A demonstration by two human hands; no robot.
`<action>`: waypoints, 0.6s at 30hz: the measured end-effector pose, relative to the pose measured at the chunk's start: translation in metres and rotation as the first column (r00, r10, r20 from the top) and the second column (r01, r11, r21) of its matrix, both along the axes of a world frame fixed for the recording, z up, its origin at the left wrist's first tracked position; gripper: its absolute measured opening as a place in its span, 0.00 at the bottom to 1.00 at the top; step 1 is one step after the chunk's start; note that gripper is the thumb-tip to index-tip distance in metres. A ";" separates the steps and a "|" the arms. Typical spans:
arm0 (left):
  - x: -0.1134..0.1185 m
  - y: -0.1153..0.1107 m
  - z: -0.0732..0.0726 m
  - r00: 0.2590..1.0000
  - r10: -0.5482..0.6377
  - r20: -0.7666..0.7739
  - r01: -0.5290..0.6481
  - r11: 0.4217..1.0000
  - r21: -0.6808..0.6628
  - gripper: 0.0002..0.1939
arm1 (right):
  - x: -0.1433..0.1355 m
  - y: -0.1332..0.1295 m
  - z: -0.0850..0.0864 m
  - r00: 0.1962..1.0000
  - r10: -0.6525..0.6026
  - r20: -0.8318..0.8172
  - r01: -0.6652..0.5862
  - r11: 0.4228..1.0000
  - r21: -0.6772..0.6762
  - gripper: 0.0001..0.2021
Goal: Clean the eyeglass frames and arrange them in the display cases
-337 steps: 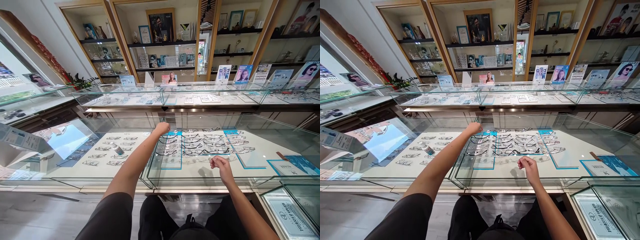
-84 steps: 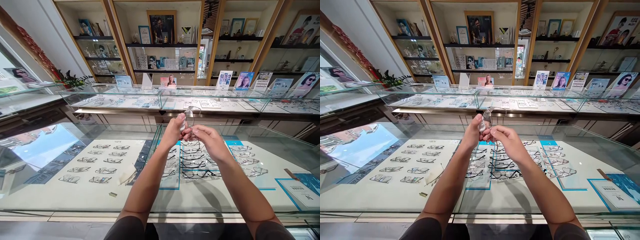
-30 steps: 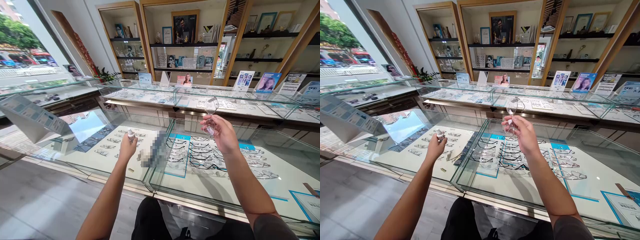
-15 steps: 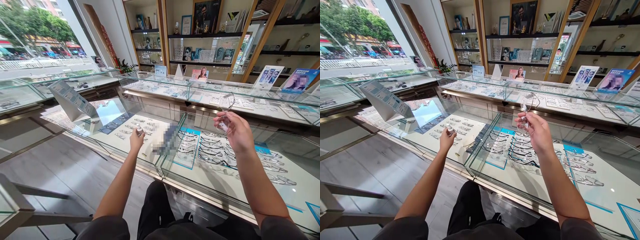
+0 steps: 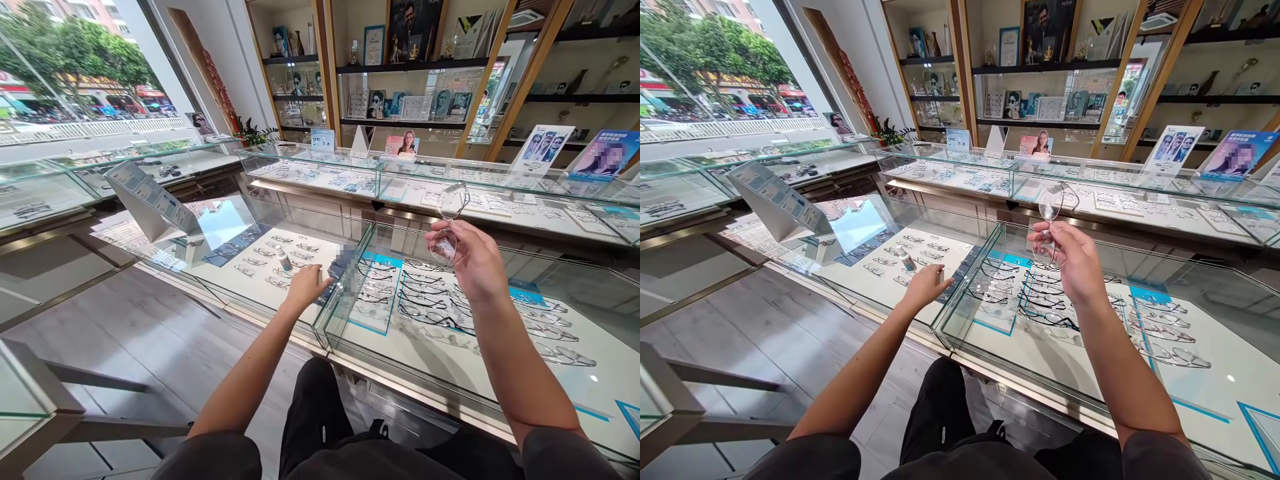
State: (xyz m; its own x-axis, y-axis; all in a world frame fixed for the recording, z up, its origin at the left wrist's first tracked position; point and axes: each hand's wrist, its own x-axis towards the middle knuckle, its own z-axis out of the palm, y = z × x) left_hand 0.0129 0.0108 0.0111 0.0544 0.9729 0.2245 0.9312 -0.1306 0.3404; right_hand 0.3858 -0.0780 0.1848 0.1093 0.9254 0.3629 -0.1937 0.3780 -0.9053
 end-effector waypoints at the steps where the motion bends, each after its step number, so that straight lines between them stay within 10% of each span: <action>1: 0.001 0.003 0.000 1.000 0.002 -0.013 -0.003 1.000 -0.024 0.25 | 0.000 -0.001 0.000 1.000 0.004 0.005 -0.004 1.000 0.001 0.09; 18: -0.014 -0.016 0.019 0.994 0.004 0.105 -0.005 1.000 0.010 0.10 | -0.001 -0.002 0.001 0.999 0.034 0.021 -0.033 0.999 -0.016 0.11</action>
State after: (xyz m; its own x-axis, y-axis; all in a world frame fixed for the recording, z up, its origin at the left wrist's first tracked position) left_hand -0.0009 -0.0057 0.0299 0.0256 0.9707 0.2390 0.8911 -0.1305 0.4347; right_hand 0.3844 -0.0801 0.1857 0.0706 0.9339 0.3505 -0.1868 0.3575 -0.9150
